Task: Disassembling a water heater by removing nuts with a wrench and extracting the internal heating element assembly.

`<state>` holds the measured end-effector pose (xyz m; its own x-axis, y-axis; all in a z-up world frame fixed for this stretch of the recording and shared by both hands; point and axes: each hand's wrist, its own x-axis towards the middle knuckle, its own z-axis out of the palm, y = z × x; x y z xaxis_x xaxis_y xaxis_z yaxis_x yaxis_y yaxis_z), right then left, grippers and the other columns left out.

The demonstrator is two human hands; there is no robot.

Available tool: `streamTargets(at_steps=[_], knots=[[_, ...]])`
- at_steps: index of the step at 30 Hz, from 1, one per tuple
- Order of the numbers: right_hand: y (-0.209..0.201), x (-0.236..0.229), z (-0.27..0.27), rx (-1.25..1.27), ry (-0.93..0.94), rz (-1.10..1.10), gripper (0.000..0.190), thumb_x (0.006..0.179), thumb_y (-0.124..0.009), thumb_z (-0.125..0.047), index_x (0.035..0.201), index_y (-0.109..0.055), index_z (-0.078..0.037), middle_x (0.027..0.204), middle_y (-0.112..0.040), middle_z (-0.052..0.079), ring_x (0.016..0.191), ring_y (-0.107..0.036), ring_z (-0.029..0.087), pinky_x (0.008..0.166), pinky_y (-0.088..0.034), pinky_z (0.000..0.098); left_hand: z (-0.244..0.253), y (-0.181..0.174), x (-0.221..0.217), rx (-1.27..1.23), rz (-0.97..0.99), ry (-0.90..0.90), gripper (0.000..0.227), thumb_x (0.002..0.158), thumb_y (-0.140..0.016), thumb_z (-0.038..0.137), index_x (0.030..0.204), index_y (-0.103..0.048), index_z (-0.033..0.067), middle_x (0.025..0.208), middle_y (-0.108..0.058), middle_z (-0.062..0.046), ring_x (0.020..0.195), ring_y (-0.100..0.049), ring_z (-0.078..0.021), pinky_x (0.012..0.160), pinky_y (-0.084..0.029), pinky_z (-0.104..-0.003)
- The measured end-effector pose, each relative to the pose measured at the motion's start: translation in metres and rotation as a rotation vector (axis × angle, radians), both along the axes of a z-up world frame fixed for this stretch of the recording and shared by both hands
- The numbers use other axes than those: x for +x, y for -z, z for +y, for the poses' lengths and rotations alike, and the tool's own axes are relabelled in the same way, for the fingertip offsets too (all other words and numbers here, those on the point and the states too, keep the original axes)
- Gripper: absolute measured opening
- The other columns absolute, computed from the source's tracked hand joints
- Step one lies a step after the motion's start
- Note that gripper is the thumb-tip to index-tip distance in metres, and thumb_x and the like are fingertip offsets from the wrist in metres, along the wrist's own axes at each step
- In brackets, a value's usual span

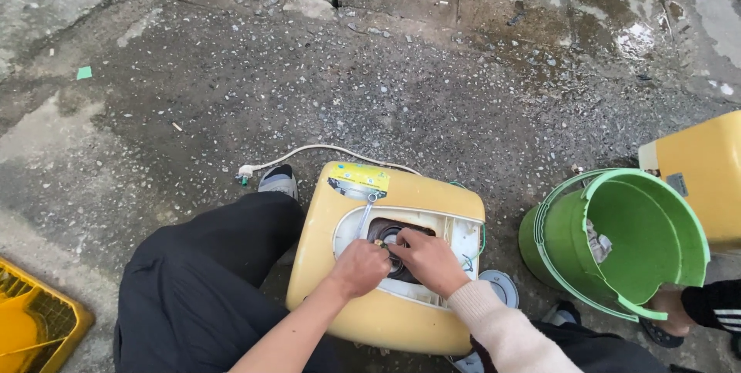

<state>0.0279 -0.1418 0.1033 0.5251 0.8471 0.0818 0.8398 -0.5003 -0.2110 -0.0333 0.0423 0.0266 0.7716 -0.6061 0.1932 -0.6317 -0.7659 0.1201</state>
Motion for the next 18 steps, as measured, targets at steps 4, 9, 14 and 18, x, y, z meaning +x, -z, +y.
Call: streamTargets(at_steps=[4,9,14,18], knots=[[-0.007,-0.003,0.003,-0.034,-0.075,-0.073,0.007,0.091,-0.069,-0.006,0.086,-0.068,-0.011,0.091,-0.057,0.005,0.070,-0.061,0.022,0.054,-0.049,0.0349,0.000,0.001,-0.001,-0.018,0.030,-0.024,0.020,0.085,-0.066,0.005,0.068,-0.072,0.0147,0.065,-0.069,-0.001,0.060,-0.067,-0.0208,0.053,-0.051,-0.037],[-0.016,-0.004,0.006,-0.149,0.003,0.012,0.010,0.097,-0.066,-0.009,0.094,-0.074,-0.015,0.098,-0.063,0.000,0.082,-0.070,0.019,0.069,-0.058,0.0270,-0.001,0.001,-0.001,-0.023,0.025,-0.058,0.020,0.087,-0.068,0.008,0.069,-0.069,0.0161,0.064,-0.067,0.002,0.066,-0.068,-0.0182,0.059,-0.053,-0.035],[-0.032,-0.002,0.006,-0.096,0.187,0.225,0.004,0.095,-0.068,-0.016,0.092,-0.070,-0.016,0.099,-0.062,-0.004,0.084,-0.072,0.021,0.072,-0.060,0.0317,-0.001,-0.007,-0.003,-0.052,0.020,-0.093,0.023,0.088,-0.066,0.006,0.067,-0.068,0.0164,0.062,-0.066,0.001,0.063,-0.067,-0.0188,0.058,-0.053,-0.035],[-0.028,-0.001,0.006,-0.112,0.219,0.279,0.004,0.093,-0.071,-0.015,0.089,-0.071,-0.017,0.098,-0.063,-0.004,0.085,-0.073,0.020,0.073,-0.060,0.0320,-0.001,-0.007,-0.003,-0.070,0.009,-0.092,0.024,0.089,-0.065,0.005,0.067,-0.068,0.0164,0.063,-0.067,0.001,0.063,-0.068,-0.0185,0.058,-0.054,-0.035]])
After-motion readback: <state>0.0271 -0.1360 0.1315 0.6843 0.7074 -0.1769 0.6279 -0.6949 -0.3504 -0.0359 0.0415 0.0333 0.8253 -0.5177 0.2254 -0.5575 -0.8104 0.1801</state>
